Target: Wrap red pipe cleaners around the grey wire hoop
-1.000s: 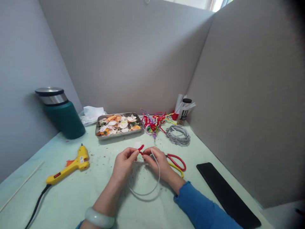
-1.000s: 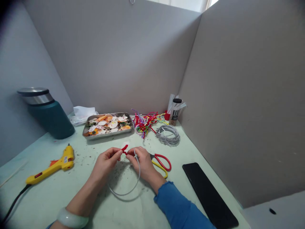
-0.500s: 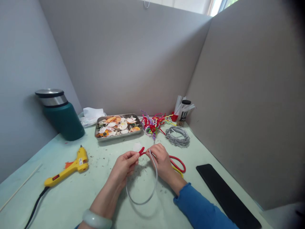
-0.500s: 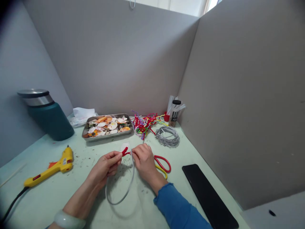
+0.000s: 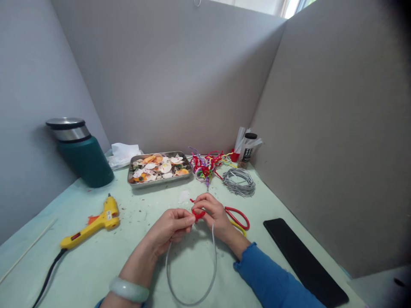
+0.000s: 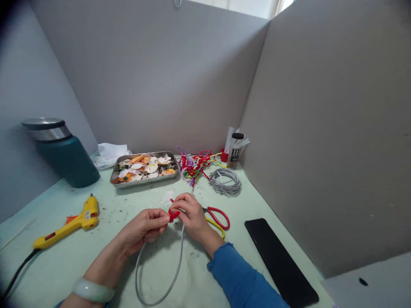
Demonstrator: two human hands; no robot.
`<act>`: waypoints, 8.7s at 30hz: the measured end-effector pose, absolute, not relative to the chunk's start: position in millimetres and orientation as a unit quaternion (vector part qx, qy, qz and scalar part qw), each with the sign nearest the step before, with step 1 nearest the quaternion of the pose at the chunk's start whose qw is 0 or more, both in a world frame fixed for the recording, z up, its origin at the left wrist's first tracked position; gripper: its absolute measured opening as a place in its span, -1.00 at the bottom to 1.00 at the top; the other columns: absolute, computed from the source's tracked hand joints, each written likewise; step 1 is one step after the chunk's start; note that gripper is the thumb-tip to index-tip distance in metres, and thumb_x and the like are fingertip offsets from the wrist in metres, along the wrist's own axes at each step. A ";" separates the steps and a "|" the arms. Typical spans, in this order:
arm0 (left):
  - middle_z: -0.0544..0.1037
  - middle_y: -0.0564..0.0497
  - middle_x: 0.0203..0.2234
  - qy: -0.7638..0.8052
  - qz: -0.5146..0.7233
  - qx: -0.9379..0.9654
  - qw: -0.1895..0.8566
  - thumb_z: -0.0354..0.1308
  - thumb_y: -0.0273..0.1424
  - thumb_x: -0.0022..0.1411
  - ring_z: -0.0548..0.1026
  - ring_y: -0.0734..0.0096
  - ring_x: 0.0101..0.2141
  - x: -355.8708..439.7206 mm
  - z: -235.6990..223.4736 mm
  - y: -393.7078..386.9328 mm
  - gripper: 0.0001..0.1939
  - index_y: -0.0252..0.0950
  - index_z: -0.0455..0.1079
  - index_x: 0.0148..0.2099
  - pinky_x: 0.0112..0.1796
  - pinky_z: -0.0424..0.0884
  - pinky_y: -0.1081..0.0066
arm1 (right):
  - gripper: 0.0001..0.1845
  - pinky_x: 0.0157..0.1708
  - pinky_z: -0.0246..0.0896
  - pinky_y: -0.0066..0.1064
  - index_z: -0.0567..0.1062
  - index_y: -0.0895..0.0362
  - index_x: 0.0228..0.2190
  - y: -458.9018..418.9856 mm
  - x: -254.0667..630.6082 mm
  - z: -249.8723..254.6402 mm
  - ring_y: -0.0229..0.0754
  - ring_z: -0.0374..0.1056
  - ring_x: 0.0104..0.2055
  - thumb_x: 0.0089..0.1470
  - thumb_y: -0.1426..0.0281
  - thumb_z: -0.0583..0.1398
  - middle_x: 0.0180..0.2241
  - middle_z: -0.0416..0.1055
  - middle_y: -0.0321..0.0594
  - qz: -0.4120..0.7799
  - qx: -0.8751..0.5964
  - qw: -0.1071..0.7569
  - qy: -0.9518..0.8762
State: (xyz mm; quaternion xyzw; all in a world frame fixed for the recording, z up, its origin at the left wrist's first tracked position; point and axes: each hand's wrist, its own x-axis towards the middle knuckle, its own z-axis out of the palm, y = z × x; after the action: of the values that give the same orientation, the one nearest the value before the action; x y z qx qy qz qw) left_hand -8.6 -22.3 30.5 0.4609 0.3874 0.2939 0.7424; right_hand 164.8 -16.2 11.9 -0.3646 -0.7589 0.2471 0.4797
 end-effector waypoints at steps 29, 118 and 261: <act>0.11 0.24 -0.81 0.409 0.404 0.448 0.685 0.20 -0.19 0.05 -0.04 0.71 -0.79 -2.9 21.5 -16.6 -0.71 -0.31 0.28 -0.42 -0.74 -0.18 0.57 | -0.90 -0.42 0.13 -0.47 0.41 0.15 -0.42 -18.2 155.5 12.0 -0.29 0.21 -0.44 0.00 0.36 0.20 -0.48 0.32 -0.31 0.459 -0.368 0.503 -0.634; 0.52 0.02 -0.51 0.452 0.480 0.518 0.545 0.24 -0.42 -0.15 0.44 0.40 -0.44 8.8 12.7 -14.0 -0.88 -0.32 0.43 -0.46 -0.36 0.28 0.48 | -0.76 -0.09 0.19 -0.27 0.45 0.06 -0.17 -19.3 156.8 6.8 -0.12 0.25 -0.10 0.06 0.37 0.19 -0.17 0.28 -0.12 0.233 -0.372 0.499 -0.747; 0.36 0.14 -0.58 0.366 0.473 0.345 0.724 0.28 -0.34 0.01 -0.01 0.82 -0.76 -6.8 24.8 -16.4 -0.76 -0.39 0.37 -0.34 -0.75 -0.13 0.66 | -0.73 -0.18 0.23 -0.33 0.37 0.09 -0.15 -17.3 163.0 8.9 -0.18 0.25 -0.18 0.06 0.39 0.18 -0.09 0.21 -0.10 0.189 -0.399 0.500 -0.745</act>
State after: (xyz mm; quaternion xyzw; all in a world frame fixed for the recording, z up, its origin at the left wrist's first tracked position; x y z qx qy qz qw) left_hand -6.8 -16.4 24.8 0.3451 0.3657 0.4726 0.7238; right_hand 163.0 -17.3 8.9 -0.3986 -0.7453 0.1889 0.4999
